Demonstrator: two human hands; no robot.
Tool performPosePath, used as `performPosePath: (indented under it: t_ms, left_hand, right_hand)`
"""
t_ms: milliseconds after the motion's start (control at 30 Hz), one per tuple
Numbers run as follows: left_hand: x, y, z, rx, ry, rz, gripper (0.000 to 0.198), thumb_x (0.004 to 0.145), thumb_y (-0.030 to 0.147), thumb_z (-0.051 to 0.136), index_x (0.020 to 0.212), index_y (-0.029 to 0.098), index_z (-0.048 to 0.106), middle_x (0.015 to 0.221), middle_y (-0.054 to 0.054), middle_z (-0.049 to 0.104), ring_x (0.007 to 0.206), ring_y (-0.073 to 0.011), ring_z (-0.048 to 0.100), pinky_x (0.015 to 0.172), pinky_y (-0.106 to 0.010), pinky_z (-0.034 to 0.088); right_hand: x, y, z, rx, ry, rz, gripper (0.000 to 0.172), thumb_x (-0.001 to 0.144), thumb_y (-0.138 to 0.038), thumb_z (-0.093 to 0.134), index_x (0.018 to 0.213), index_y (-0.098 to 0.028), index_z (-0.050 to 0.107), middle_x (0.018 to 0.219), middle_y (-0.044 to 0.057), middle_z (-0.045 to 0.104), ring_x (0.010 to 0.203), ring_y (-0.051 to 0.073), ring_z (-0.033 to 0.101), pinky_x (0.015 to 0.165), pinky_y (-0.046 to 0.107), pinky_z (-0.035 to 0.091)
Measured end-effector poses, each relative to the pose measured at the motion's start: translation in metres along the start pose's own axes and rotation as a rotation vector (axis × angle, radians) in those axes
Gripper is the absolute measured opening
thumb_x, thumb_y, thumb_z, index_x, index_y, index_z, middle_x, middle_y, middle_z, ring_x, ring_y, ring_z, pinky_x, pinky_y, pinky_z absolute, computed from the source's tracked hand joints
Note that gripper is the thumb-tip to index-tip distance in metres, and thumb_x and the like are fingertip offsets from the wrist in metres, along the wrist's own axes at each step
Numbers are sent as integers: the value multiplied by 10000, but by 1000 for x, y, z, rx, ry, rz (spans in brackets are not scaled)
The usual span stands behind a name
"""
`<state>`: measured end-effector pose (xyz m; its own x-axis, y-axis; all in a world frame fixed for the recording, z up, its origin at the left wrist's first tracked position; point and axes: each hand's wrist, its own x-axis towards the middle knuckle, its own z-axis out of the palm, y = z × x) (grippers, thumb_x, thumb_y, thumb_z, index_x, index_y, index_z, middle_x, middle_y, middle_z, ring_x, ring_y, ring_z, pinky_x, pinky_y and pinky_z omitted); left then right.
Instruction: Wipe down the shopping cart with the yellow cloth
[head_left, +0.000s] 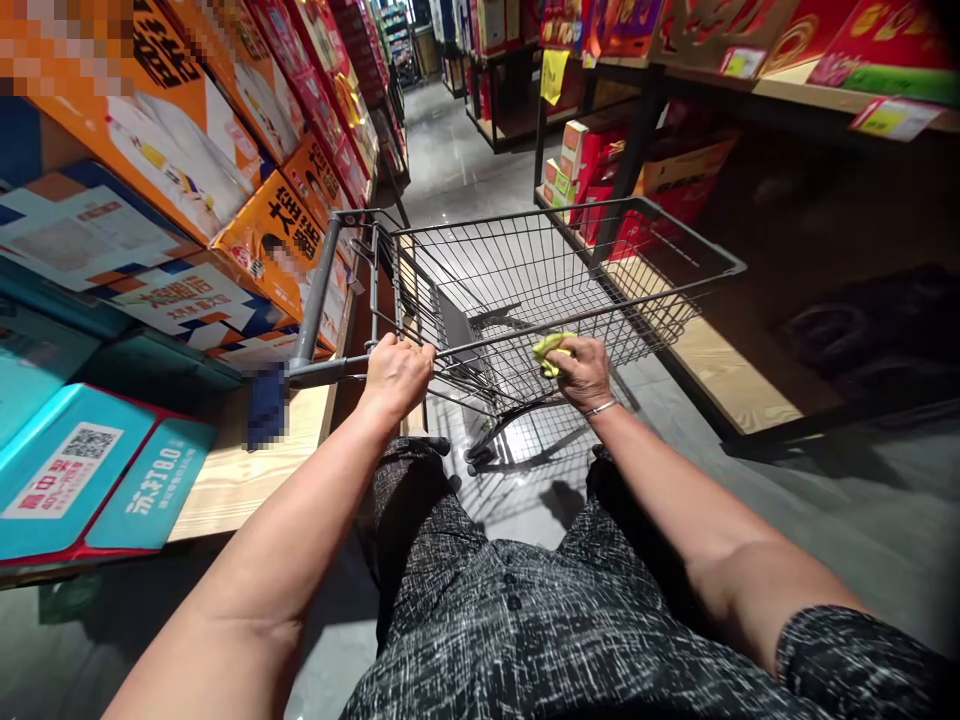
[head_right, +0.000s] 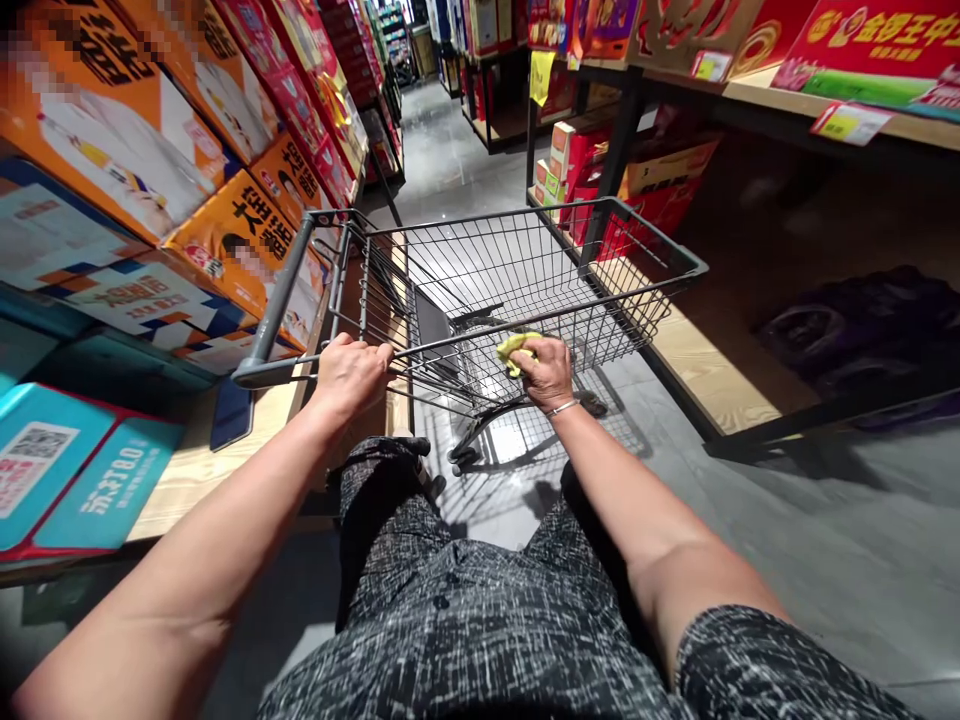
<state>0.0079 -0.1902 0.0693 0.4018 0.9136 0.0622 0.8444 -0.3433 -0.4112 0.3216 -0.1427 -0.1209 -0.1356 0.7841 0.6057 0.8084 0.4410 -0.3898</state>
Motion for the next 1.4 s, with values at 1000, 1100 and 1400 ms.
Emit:
performPosePath:
  t_ms: [1000, 1100, 1400]
  left_hand:
    - [12, -4, 11, -62, 42, -71, 228, 919, 397, 623, 797, 211, 672, 717, -78, 728, 810, -254, 668, 895, -422, 379]
    - [17, -9, 11, -63, 42, -72, 281, 926, 438, 642, 816, 186, 701, 724, -101, 732, 826, -263, 670, 921, -432, 373]
    - [31, -26, 25, -57, 123, -99, 464, 956, 592, 561, 831, 190, 755, 737, -90, 747, 798, -264, 670, 948, -454, 354]
  right_hand:
    - [103, -38, -63, 131, -278, -30, 408, 720, -165, 623, 1113, -241, 701, 1044, 35, 697, 898, 195, 624, 788, 309, 507]
    - [106, -49, -54, 147, -290, -93, 430, 728, -146, 622, 1139, -242, 699, 1075, 35, 687, 897, 185, 625, 794, 305, 507]
    - [108, 61, -90, 17, -265, 148, 407, 686, -69, 639, 1061, -203, 719, 1050, 103, 667, 913, 206, 617, 800, 352, 491]
